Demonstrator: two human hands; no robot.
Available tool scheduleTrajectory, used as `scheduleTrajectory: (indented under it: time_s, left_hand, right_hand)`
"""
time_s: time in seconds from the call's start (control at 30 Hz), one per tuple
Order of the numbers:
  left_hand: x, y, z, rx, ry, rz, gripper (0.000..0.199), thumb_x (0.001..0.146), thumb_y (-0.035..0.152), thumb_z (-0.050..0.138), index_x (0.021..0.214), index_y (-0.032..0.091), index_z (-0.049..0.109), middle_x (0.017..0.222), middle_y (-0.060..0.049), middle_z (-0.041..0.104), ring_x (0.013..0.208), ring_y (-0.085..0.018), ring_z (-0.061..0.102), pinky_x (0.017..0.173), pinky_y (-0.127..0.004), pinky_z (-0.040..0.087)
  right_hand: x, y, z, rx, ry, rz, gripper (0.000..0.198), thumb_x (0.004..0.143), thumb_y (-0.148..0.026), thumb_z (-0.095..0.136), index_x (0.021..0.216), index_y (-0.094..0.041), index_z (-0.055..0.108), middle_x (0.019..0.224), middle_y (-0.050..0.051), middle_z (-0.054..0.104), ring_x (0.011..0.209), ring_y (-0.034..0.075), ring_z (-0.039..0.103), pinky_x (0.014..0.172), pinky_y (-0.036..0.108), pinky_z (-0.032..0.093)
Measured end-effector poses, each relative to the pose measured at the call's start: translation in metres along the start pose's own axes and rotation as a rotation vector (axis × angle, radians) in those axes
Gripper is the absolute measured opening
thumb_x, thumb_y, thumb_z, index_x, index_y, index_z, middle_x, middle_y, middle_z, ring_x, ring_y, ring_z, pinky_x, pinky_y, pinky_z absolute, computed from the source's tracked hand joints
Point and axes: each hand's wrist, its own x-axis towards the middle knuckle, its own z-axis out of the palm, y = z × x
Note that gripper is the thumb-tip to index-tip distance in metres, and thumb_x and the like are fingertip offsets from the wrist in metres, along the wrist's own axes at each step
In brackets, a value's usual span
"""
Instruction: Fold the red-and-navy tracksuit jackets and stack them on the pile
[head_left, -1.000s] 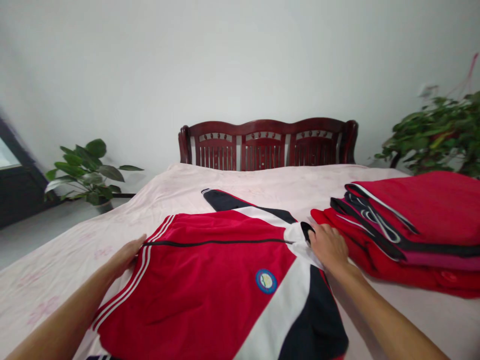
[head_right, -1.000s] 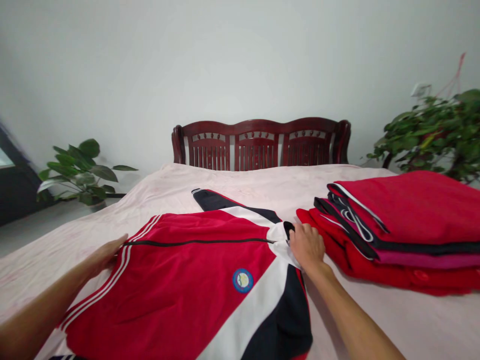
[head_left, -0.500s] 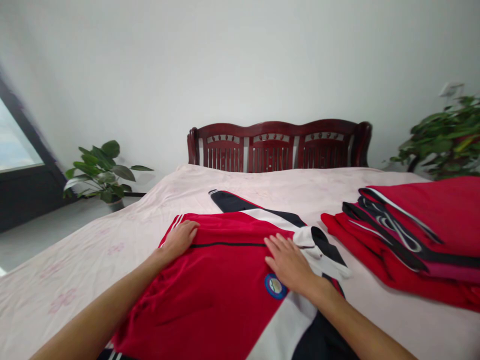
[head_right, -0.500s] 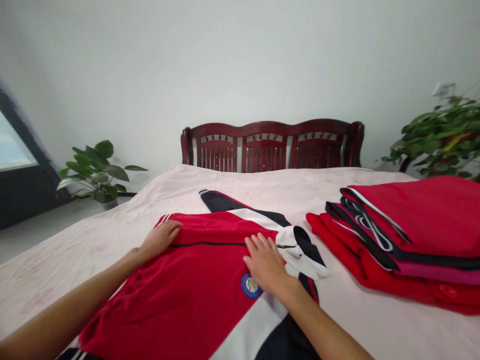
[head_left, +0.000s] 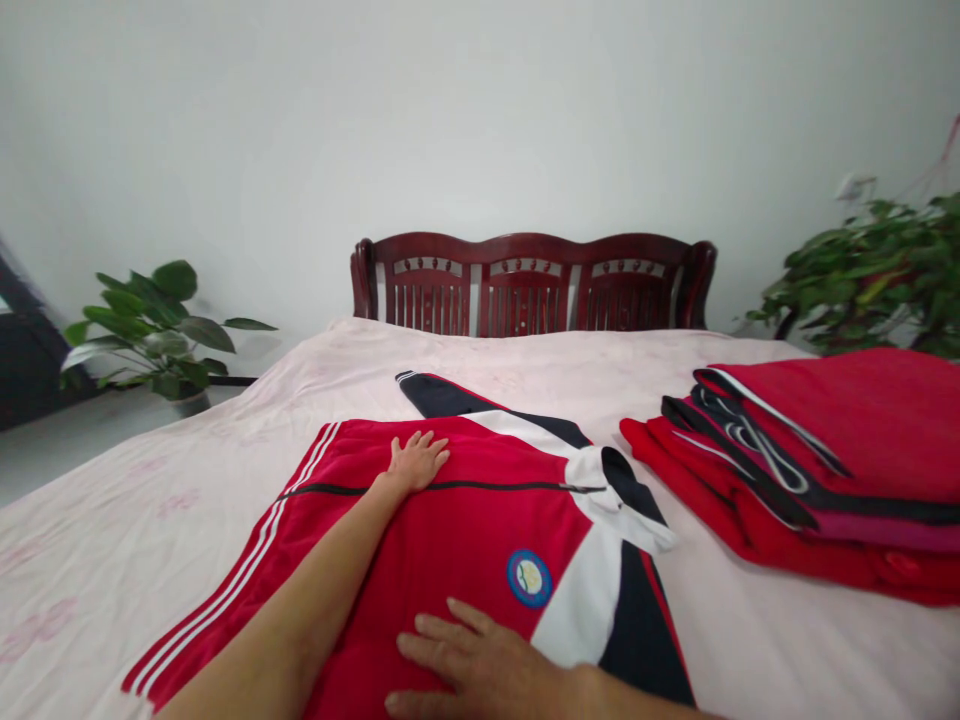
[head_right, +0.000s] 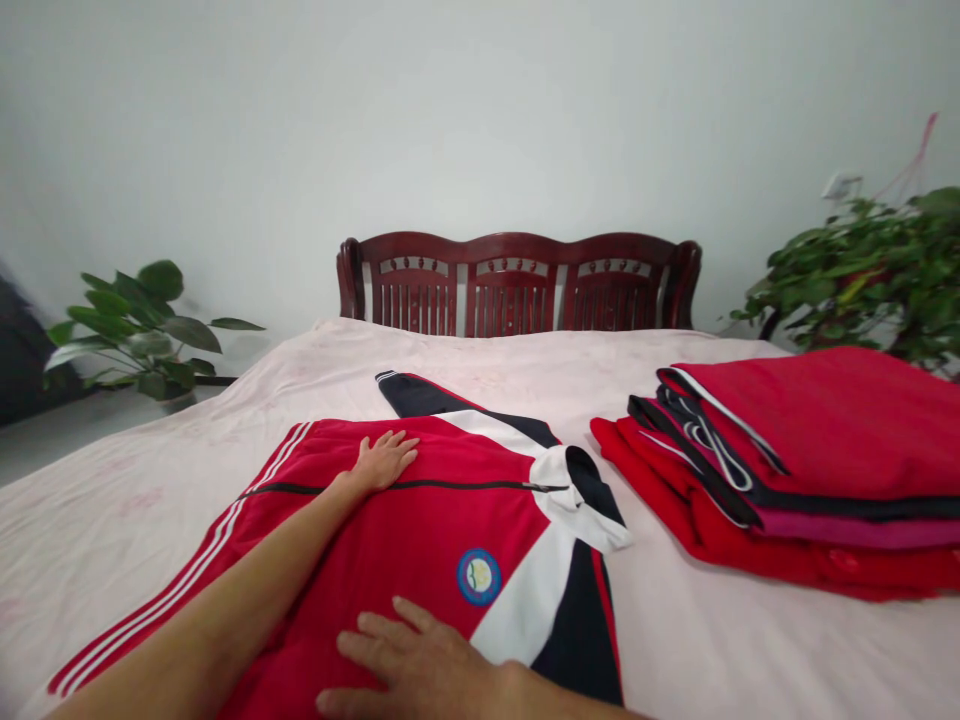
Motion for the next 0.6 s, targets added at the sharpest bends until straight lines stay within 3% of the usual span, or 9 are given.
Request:
scheduleTrajectory:
  time_s: [0.1, 0.17, 0.23, 0.33, 0.4, 0.5, 0.6]
  left_hand:
    - [0.002, 0.002, 0.005, 0.042, 0.066, -0.066, 0.057, 0.098, 0.054, 0.027, 0.145, 0.029, 0.045, 0.157, -0.015, 0.036, 0.145, -0.04, 0.026, 0.109, -0.073, 0.013]
    - [-0.002, 0.002, 0.008, 0.07, 0.11, -0.065, 0.058, 0.098, 0.053, 0.028, 0.148, 0.029, 0.04, 0.159, -0.015, 0.033, 0.147, -0.038, 0.023, 0.113, -0.069, 0.011]
    - [-0.011, -0.002, 0.01, 0.095, 0.128, -0.039, 0.059, 0.098, 0.054, 0.03, 0.15, 0.029, 0.037, 0.159, -0.013, 0.032, 0.148, -0.035, 0.023, 0.115, -0.063, 0.014]
    - [-0.029, -0.02, 0.007, 0.136, 0.131, -0.031, 0.059, 0.098, 0.054, 0.032, 0.15, 0.029, 0.037, 0.158, -0.012, 0.035, 0.147, -0.033, 0.027, 0.116, -0.058, 0.018]
    - [-0.042, -0.038, 0.002, 0.17, 0.144, -0.065, 0.059, 0.098, 0.053, 0.033, 0.151, 0.026, 0.038, 0.158, -0.014, 0.035, 0.146, -0.034, 0.027, 0.116, -0.057, 0.019]
    - [-0.059, -0.064, -0.006, 0.225, 0.169, -0.139, 0.059, 0.098, 0.049, 0.034, 0.15, 0.021, 0.04, 0.154, -0.018, 0.04, 0.144, -0.036, 0.033, 0.115, -0.055, 0.021]
    - [-0.071, -0.076, -0.012, 0.277, 0.198, -0.177, 0.055, 0.098, 0.044, 0.036, 0.147, 0.019, 0.044, 0.152, -0.018, 0.043, 0.142, -0.036, 0.035, 0.115, -0.053, 0.021]
  right_hand:
    - [0.002, -0.003, -0.024, 0.112, 0.038, 0.06, 0.044, 0.105, -0.038, 0.029, 0.148, -0.034, 0.039, 0.152, 0.001, 0.046, 0.143, 0.016, 0.034, 0.121, 0.041, 0.023]
    - [-0.004, 0.011, -0.049, 0.086, 0.163, 0.245, 0.048, 0.105, -0.04, 0.026, 0.148, -0.025, 0.04, 0.151, 0.005, 0.046, 0.142, 0.016, 0.037, 0.119, 0.037, 0.027]
    - [-0.018, 0.04, -0.071, -0.062, 0.258, 0.473, 0.052, 0.103, -0.043, 0.027, 0.148, -0.021, 0.042, 0.155, 0.009, 0.04, 0.145, 0.022, 0.031, 0.119, 0.045, 0.024]
    - [-0.053, 0.096, -0.088, -0.267, 0.204, 0.771, 0.054, 0.1, -0.041, 0.035, 0.149, -0.017, 0.04, 0.157, 0.013, 0.034, 0.146, 0.029, 0.028, 0.119, 0.053, 0.02]
    - [-0.076, 0.126, -0.087, -0.376, 0.214, 0.91, 0.057, 0.099, -0.042, 0.037, 0.149, -0.014, 0.039, 0.158, 0.015, 0.033, 0.146, 0.029, 0.027, 0.119, 0.05, 0.02]
    - [-0.096, 0.146, -0.081, -0.443, 0.265, 0.95, 0.056, 0.1, -0.043, 0.035, 0.149, -0.017, 0.039, 0.157, 0.012, 0.036, 0.147, 0.025, 0.027, 0.12, 0.044, 0.02]
    - [-0.098, 0.147, -0.08, -0.448, 0.268, 0.942, 0.055, 0.1, -0.042, 0.032, 0.15, -0.019, 0.039, 0.158, 0.009, 0.035, 0.147, 0.023, 0.027, 0.12, 0.041, 0.019]
